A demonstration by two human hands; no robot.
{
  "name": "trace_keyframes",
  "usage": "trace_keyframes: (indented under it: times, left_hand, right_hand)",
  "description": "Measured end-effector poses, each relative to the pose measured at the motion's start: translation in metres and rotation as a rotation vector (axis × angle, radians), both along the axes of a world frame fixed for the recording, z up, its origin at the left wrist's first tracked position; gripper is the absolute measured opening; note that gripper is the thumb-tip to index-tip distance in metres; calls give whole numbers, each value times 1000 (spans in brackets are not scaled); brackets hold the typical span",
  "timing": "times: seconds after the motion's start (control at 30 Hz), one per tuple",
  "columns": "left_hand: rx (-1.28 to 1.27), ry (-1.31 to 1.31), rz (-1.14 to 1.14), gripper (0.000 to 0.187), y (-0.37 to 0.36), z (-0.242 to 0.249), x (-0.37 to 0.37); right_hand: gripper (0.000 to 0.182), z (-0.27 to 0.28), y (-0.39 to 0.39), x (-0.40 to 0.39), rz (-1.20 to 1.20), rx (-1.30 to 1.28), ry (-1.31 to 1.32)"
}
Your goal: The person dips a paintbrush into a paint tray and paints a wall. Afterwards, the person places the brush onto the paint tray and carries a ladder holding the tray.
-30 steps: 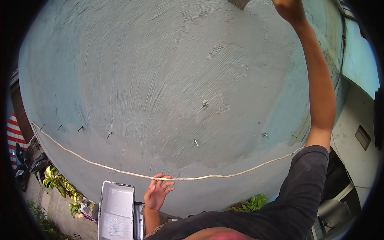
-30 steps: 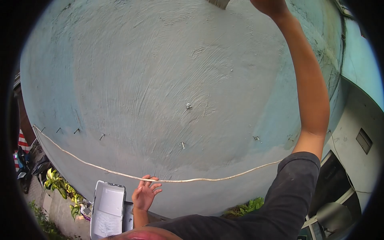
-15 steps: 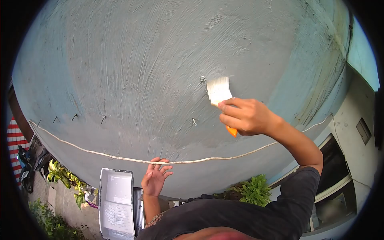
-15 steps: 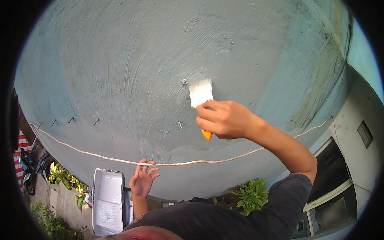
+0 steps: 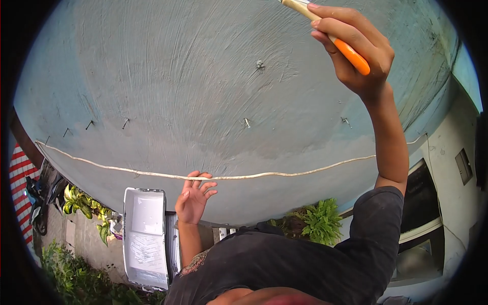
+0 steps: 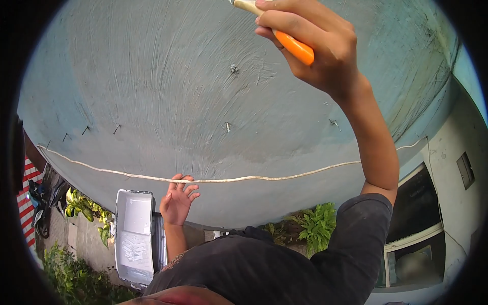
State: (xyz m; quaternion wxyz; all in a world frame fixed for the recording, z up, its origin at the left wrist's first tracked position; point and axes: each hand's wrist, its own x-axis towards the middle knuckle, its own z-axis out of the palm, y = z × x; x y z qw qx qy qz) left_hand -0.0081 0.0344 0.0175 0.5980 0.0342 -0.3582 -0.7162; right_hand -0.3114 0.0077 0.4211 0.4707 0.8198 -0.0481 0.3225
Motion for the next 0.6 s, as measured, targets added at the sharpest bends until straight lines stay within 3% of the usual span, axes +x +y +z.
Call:
trace_keyframes:
  times: [0.03,0.07,0.2,0.33,0.4,0.47,0.53,0.6]
  left_hand:
    - [-1,3,-1,73,1,0,0]
    - [-5,8,-4,73,1,0,0]
    - [-11,6,-14,72,1,0,1]
    - [-11,11,-19,72,2,2,2]
    - [-10,10,-19,72,2,1,2]
    - [-27,20,-24,72,0,-1,1]
    - [-36,21,-34,72,0,-3,0]
    - [-20,29,-19,71,0,-4,1]
  right_hand:
    - [18,0,-1,4,50,-209,-2]
    - [18,-11,-5,9,51,-202,-3]
    - [17,-119,-16,26,-158,102,123]
    - [16,-193,-5,33,-89,446,235]
    - [16,-178,-2,29,-131,556,172]
    - [10,-129,-4,21,-97,791,8]
    - [8,-77,-14,-4,-56,815,-175]
    - [11,-20,-20,-36,-17,555,-308]
